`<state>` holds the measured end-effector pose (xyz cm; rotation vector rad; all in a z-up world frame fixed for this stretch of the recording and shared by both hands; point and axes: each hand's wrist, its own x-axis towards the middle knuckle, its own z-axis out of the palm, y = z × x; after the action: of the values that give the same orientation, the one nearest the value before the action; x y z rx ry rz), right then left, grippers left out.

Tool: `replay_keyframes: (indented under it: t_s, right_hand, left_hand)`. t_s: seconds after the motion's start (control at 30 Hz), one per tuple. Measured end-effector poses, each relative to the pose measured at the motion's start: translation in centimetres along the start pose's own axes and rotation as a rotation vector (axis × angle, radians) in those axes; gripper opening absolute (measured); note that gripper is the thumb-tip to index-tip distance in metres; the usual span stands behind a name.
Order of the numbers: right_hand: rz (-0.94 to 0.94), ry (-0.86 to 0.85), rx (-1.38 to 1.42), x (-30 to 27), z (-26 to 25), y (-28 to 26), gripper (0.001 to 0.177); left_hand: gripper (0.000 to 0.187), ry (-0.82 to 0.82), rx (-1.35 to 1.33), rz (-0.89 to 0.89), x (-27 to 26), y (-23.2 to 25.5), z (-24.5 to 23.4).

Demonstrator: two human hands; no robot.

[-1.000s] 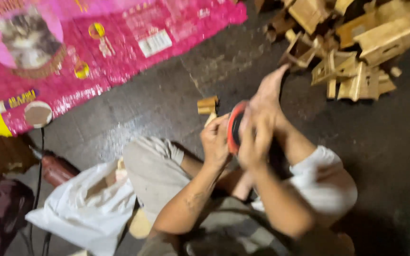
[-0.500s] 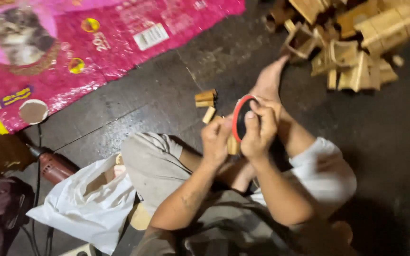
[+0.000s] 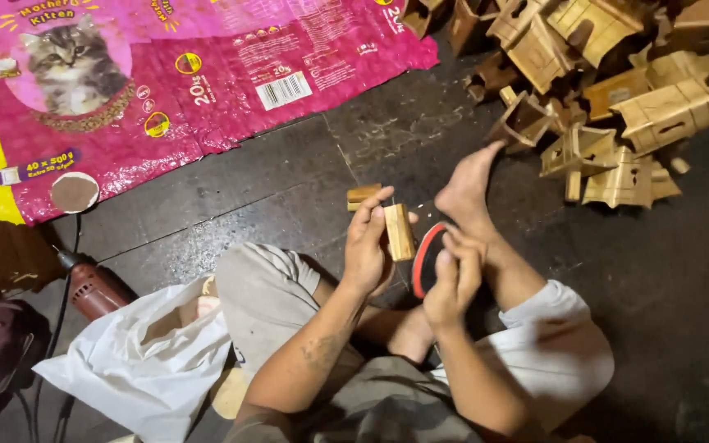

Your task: The person sits on the floor and sands small wooden pieces using a handheld sanding disc. They handle the pieces one at a time, rubbing the sanding disc against the surfaces and edges, then placing the finished pieces on the floor.

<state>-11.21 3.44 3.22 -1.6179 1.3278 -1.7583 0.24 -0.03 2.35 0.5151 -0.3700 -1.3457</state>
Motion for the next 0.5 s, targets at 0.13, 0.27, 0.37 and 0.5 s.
replay_keyframes:
  t_s: [0.13,0.27,0.37,0.5]
  right_hand:
    - [-0.055,-0.059,-0.028,-1.8,-0.2,-0.8,0.026]
    - [-0.105,-0.092,-0.065,-1.6,0.0,-0.7,0.027]
    - [-0.161,-0.070,-0.106,1.9,0.5,-0.4,0.027]
    - [-0.164,-0.077,-0.196,1.3,1.7,-3.0,0.023]
  left_hand:
    - [0.036,0.052,0.054,0.013,0.2,-0.7,-1.2]
    - [0.021,0.086,0.261,0.119,-0.4,-0.9,-1.7]
    - [0.017,0.072,0.300,0.143,-2.3,-1.9,-0.5]
    - [0.014,0.061,0.350,0.216,-0.4,-0.6,-1.3]
